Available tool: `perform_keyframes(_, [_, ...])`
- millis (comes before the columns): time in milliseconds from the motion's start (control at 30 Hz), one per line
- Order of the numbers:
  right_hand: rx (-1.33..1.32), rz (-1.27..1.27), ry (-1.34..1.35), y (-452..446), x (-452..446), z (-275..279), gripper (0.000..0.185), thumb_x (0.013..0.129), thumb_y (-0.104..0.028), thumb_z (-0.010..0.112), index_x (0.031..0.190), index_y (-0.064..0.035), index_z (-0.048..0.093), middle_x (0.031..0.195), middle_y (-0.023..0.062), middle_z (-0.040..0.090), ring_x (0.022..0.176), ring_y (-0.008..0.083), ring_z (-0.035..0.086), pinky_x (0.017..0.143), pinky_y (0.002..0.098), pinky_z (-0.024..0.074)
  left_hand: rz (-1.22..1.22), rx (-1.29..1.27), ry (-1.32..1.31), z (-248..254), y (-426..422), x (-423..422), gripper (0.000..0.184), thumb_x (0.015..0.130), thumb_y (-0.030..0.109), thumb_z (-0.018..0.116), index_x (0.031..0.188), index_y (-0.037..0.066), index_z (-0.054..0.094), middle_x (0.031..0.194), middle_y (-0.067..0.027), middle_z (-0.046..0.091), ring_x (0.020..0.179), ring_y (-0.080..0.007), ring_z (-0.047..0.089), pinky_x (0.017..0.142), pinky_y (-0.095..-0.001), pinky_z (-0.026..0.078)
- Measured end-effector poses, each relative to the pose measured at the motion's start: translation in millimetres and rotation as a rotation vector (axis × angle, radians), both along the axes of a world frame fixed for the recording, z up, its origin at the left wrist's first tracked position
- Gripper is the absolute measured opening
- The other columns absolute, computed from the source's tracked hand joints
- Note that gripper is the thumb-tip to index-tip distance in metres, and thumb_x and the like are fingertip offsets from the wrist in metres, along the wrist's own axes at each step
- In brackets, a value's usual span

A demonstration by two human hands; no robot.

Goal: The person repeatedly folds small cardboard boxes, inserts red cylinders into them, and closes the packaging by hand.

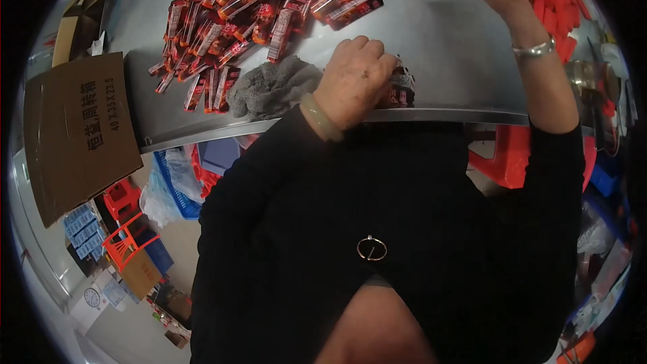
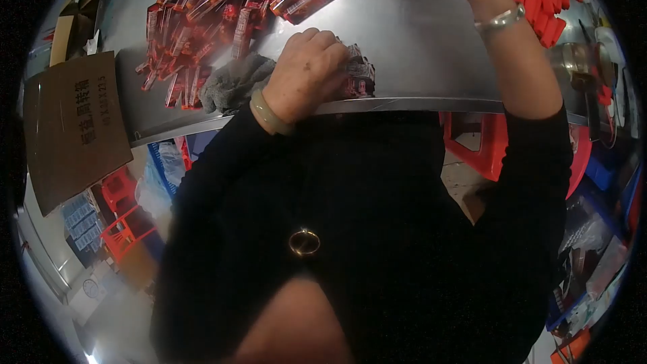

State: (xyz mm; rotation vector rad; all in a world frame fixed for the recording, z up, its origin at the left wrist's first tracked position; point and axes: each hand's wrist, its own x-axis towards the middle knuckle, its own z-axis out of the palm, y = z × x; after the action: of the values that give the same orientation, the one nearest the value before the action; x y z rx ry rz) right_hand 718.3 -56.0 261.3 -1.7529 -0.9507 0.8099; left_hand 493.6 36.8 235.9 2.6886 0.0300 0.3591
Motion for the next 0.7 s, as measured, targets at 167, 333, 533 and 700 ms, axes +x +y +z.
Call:
perform_keyframes(167, [0.087,-0.006,0.093,-30.8,-8.4,25.4,0.031,0.094,-0.022,0.061,0.115,0.0011,0.058,0.096,0.0045,0.062,0.081,0.0093,0.062,0.073,0.0236,0.0487,0.039,-0.117,0.046,-1.5,3.0,0.2,0.017,0.070,0.010,0.070,0.078,0.007,0.056,0.077,-0.0096,0.057,0.080,-0.0314,0.055,0.072,-0.0413,0.043])
perform_keyframes(333, [0.151,-0.014,0.127,-51.0,-19.6,26.3,0.031,0.094,-0.021,0.061,0.118,-0.0014,0.059,0.096,0.0024,0.062,0.079,0.0061,0.062,0.072,0.0215,0.0476,0.033,-0.156,0.080,-4.8,4.4,-4.3,0.012,0.073,0.009,0.068,0.076,0.006,0.057,0.075,-0.0101,0.058,0.077,-0.0324,0.055,0.069,-0.0411,0.043])
perform_keyframes(533, [0.239,-0.041,0.138,-61.4,-18.4,15.8,0.031,0.094,-0.021,0.062,0.118,-0.0018,0.060,0.095,0.0014,0.062,0.080,0.0065,0.061,0.074,0.0224,0.0473,0.075,-0.187,-0.070,0.2,-1.9,-10.4,0.007,0.074,0.003,0.066,0.076,0.004,0.059,0.077,-0.0121,0.057,0.079,-0.0342,0.054,0.070,-0.0431,0.042])
perform_keyframes(700, [0.239,-0.144,0.363,-57.7,-19.8,22.4,0.030,0.095,-0.023,0.060,0.118,-0.0026,0.060,0.095,0.0005,0.063,0.080,0.0071,0.060,0.075,0.0232,0.0472,0.152,-0.322,-0.164,6.3,4.6,-17.9,0.013,0.082,-0.002,0.063,0.094,0.000,0.064,0.090,-0.0104,0.059,0.085,-0.0247,0.058,0.075,-0.0328,0.046])
